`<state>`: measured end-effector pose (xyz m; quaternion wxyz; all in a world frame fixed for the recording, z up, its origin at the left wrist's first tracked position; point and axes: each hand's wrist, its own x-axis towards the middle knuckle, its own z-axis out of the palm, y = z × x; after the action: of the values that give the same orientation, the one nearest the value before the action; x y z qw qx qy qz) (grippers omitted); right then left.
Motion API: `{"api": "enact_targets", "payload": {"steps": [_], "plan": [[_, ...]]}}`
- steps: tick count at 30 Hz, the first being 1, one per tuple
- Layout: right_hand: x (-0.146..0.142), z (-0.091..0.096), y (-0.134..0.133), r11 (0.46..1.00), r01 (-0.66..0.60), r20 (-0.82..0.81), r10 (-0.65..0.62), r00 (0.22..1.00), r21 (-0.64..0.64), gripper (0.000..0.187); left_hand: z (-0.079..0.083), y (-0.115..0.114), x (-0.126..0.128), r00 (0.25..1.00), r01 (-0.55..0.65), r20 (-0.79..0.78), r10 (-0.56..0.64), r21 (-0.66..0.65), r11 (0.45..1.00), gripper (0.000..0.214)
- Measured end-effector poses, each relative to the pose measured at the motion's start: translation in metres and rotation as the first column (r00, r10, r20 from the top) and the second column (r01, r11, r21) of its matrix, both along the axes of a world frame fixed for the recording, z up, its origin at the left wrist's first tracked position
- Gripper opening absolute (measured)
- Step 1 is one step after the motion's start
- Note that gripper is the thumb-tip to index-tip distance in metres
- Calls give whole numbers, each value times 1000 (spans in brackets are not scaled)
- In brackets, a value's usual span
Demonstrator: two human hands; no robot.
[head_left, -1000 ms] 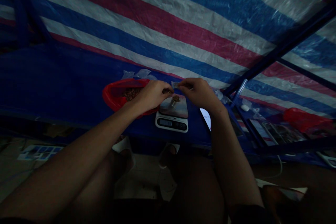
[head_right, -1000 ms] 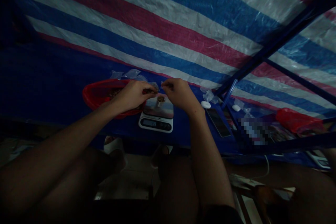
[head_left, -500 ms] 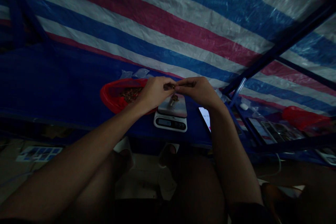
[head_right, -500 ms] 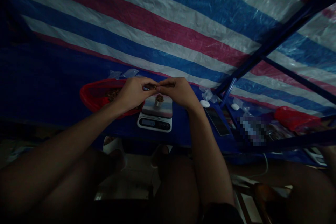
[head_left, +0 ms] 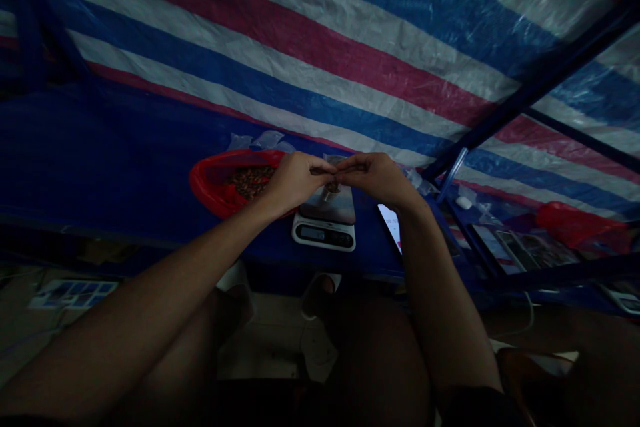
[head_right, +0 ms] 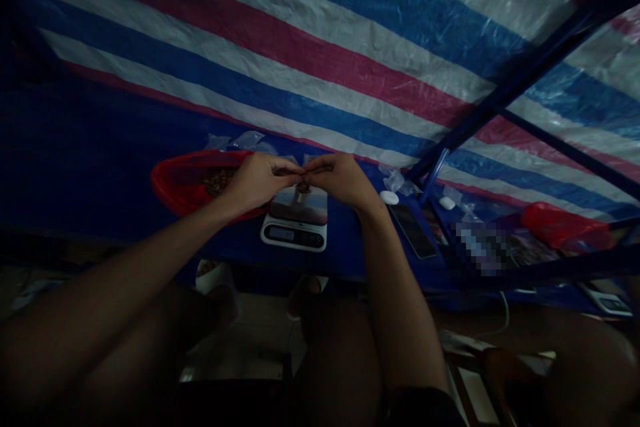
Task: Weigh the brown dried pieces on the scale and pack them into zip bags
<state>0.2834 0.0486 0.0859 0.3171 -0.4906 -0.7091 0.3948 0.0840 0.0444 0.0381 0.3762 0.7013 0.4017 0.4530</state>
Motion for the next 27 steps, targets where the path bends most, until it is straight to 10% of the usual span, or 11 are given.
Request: {"api": "enact_targets", "payload": {"steps": [27], "plan": [[7, 5, -8, 984, -71, 259, 27, 965, 162, 11, 3, -6, 0, 971, 47, -238, -5, 175, 984, 24]]}}
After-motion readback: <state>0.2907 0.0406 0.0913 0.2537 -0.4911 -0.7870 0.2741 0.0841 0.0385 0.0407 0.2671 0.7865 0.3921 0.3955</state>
